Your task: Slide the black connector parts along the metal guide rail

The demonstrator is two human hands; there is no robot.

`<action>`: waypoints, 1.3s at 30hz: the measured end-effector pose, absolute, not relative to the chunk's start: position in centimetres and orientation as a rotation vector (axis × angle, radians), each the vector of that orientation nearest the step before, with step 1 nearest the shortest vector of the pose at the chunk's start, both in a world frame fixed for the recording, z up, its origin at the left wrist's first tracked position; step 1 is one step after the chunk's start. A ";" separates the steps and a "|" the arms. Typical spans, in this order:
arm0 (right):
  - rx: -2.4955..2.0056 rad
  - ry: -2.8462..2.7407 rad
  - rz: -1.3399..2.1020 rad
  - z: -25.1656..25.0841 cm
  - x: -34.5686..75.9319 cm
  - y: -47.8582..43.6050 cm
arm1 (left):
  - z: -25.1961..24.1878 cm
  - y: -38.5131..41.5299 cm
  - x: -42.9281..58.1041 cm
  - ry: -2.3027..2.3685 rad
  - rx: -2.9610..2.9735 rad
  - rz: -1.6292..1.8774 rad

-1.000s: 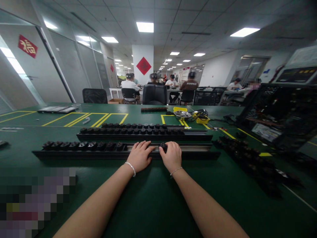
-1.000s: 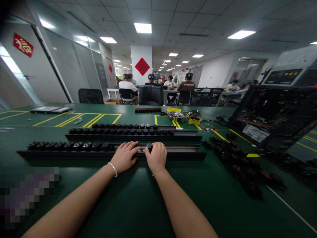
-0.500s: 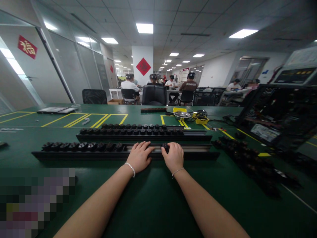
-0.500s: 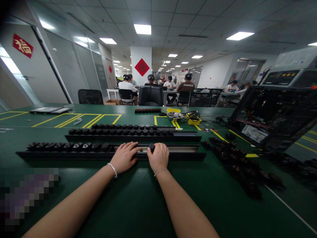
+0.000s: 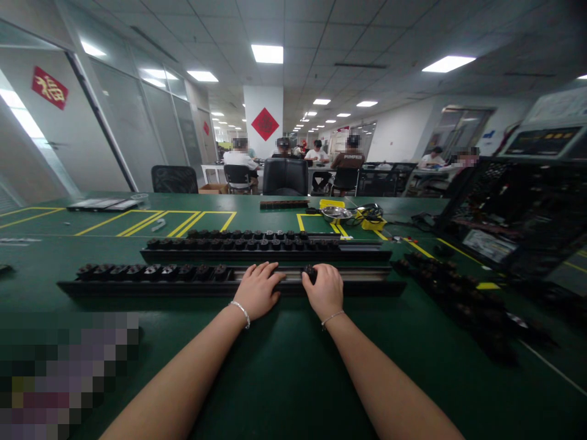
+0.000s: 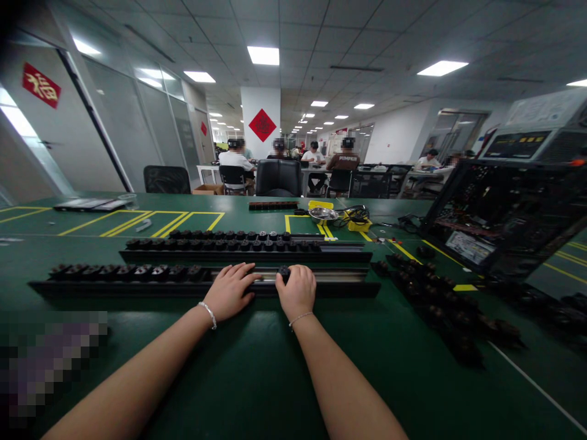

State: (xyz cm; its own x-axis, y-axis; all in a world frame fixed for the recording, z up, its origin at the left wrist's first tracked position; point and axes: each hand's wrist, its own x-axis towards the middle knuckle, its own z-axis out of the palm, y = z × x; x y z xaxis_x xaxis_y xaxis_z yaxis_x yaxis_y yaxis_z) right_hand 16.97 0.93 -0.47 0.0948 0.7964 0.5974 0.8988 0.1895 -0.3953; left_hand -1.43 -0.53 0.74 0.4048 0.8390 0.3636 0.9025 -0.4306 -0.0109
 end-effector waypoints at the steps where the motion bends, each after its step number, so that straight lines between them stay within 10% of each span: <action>1: -1.616 -1.705 -0.173 -0.5 17.0 1.0 | 0.8 -0.5 -1.4 -1.551 -2.453 -0.451; 39: -1.699 -1.631 -0.171 -0.4 18.6 1.1 | 0.6 -0.4 -1.5 -1.514 -2.436 -0.448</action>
State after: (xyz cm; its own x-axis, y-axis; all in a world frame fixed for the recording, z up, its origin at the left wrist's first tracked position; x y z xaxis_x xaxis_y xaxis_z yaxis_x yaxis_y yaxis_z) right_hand 18.61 1.06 -0.43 0.1753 0.7992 0.5749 0.9011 0.1050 -0.4207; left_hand -1.55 -0.42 0.64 0.4171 0.8264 0.3784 0.8992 -0.4357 -0.0396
